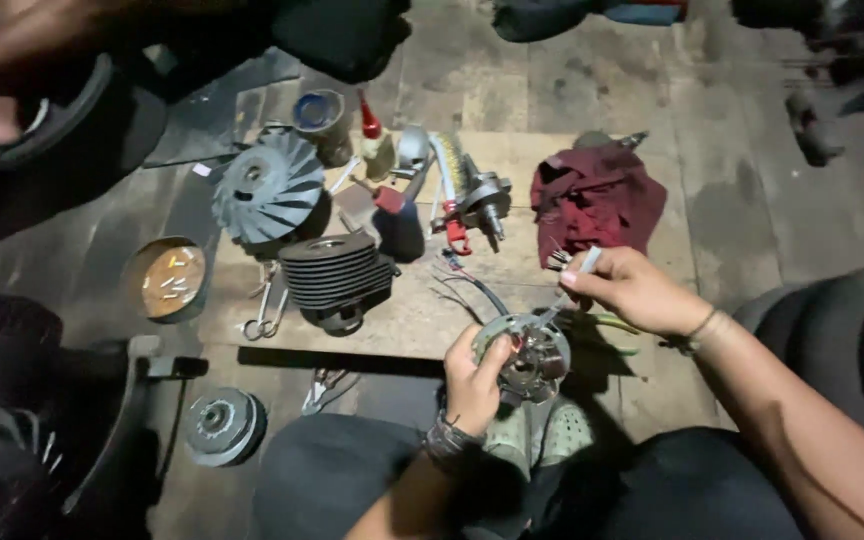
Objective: Repairing and inspecting the wiring of a motorcycle stator assembly on a workbench using pliers and a pick.
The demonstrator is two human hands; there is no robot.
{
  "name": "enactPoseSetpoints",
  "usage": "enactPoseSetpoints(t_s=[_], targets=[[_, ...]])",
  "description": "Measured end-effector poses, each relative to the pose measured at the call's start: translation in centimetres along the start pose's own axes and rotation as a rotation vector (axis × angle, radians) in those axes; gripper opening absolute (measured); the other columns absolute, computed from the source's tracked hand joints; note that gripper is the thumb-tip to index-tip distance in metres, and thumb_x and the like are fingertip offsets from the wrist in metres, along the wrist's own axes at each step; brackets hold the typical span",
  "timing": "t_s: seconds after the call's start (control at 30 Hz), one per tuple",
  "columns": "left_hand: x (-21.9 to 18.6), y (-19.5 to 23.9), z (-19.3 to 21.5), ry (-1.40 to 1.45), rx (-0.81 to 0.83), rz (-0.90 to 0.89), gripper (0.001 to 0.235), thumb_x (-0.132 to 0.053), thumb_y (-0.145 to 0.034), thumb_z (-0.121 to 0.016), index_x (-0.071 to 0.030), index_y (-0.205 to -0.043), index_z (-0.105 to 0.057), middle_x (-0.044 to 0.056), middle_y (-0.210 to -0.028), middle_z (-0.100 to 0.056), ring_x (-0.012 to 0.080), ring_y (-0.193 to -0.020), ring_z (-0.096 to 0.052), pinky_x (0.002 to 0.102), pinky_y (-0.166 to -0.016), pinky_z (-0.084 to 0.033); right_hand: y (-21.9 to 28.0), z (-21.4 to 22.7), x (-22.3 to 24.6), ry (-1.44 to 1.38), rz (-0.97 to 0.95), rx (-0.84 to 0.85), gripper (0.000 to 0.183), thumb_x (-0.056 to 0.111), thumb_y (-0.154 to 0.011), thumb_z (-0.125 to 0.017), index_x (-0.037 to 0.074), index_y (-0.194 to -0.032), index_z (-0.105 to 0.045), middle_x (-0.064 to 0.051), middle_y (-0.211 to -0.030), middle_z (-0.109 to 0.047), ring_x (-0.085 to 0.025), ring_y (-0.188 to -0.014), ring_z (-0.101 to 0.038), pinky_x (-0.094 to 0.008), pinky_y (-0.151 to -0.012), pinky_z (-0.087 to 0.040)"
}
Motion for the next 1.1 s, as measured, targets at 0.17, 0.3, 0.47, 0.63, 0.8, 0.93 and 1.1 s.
enactPoseSetpoints(t_s=[0.17, 0.3, 0.47, 0.63, 0.8, 0.93, 1.1], targets=[[0.4, -0.3, -0.5, -0.032, -0.047, 0.081, 0.021, -0.023, -0.091, -0.075, -0.005, -0.083, -0.066, 0.003, -0.077, -0.064, 0.0162, -0.075, -0.058, 0.031, -0.075, -0.052, -2.8, 4.5, -7.3, -0.271, -0.100, -0.300, 0.033, 0.022, -0.102, -0.066, -0.001, -0.078, -0.065, -0.016, -0.058, -0.063, -0.023, -0.049, -0.064, -0.030, -0.041, -0.043], [2.5, 0.2, 0.5, -0.028, -0.107, 0.116, 0.022, -0.025, -0.093, -0.073, -0.008, -0.081, -0.065, -0.001, -0.074, -0.062, 0.0116, -0.071, -0.056, 0.026, -0.070, -0.048, -0.1, 0.7, -3.7, -0.346, -0.085, -0.196, 0.018, 0.013, -0.098, -0.068, -0.005, -0.101, -0.071, -0.018, -0.076, -0.069, -0.023, -0.067, -0.070, -0.033, -0.060, -0.056], [2.9, -0.2, 0.9, 0.023, -0.095, 0.035, 0.024, -0.024, -0.095, -0.071, -0.008, -0.078, -0.065, 0.000, -0.069, -0.061, 0.0100, -0.064, -0.057, 0.024, -0.066, -0.050, -1.1, -1.3, -3.9, -0.280, -0.012, 0.015, 0.013, 0.014, -0.098, -0.067, 0.001, -0.100, -0.071, -0.011, -0.075, -0.073, -0.016, -0.064, -0.071, -0.027, -0.057, -0.058], [-0.9, -1.0, 1.9, 0.021, -0.140, -0.053, 0.026, -0.023, -0.097, -0.069, -0.008, -0.077, -0.059, -0.001, -0.068, -0.057, 0.0093, -0.066, -0.051, 0.024, -0.067, -0.046, -3.3, 5.3, -8.8, -0.064, -0.017, -0.304, 0.018, 0.017, -0.097, -0.070, 0.004, -0.109, -0.075, -0.010, -0.079, -0.070, -0.015, -0.064, -0.067, -0.027, -0.053, -0.054], [-0.6, -0.3, 0.6, 0.022, -0.073, -0.101, 0.023, -0.022, -0.095, -0.069, -0.009, -0.079, -0.059, -0.002, -0.068, -0.054, 0.0063, -0.067, -0.045, 0.022, -0.062, -0.040, 1.2, 2.1, -0.5, -0.094, 0.109, -0.207, 0.020, 0.012, -0.101, -0.066, 0.004, -0.117, -0.074, -0.008, -0.068, -0.060, -0.010, -0.060, -0.057, -0.022, -0.054, -0.049], [-1.5, -0.1, 0.0, -0.009, 0.015, -0.142, 0.023, -0.027, -0.091, -0.074, -0.008, -0.082, -0.067, 0.002, -0.065, -0.059, 0.0088, -0.061, -0.048, 0.024, -0.060, -0.041, 2.0, -0.7, 4.7, -0.031, 0.302, -0.042, 0.022, 0.009, -0.099, -0.067, 0.003, -0.118, -0.076, -0.009, -0.081, -0.071, -0.013, -0.078, -0.058, -0.030, -0.080, -0.052], [-3.1, -0.3, -0.3, 0.033, -0.007, -0.173, 0.019, -0.020, -0.088, -0.073, -0.006, -0.079, -0.064, 0.001, -0.061, -0.057, 0.0060, -0.062, -0.050, 0.020, -0.057, -0.041, 1.5, -0.5, 2.6, -0.014, 0.253, 0.023, 0.016, 0.009, -0.099, -0.067, 0.002, -0.110, -0.076, -0.008, -0.083, -0.071, -0.013, -0.079, -0.058, -0.031, -0.084, -0.050]])
Point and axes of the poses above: each hand's wrist, its own y-axis away from the middle knuckle, its own z-axis out of the back of the hand, x = y × z, the point moved 7 cm from there along -y, towards the middle knuckle
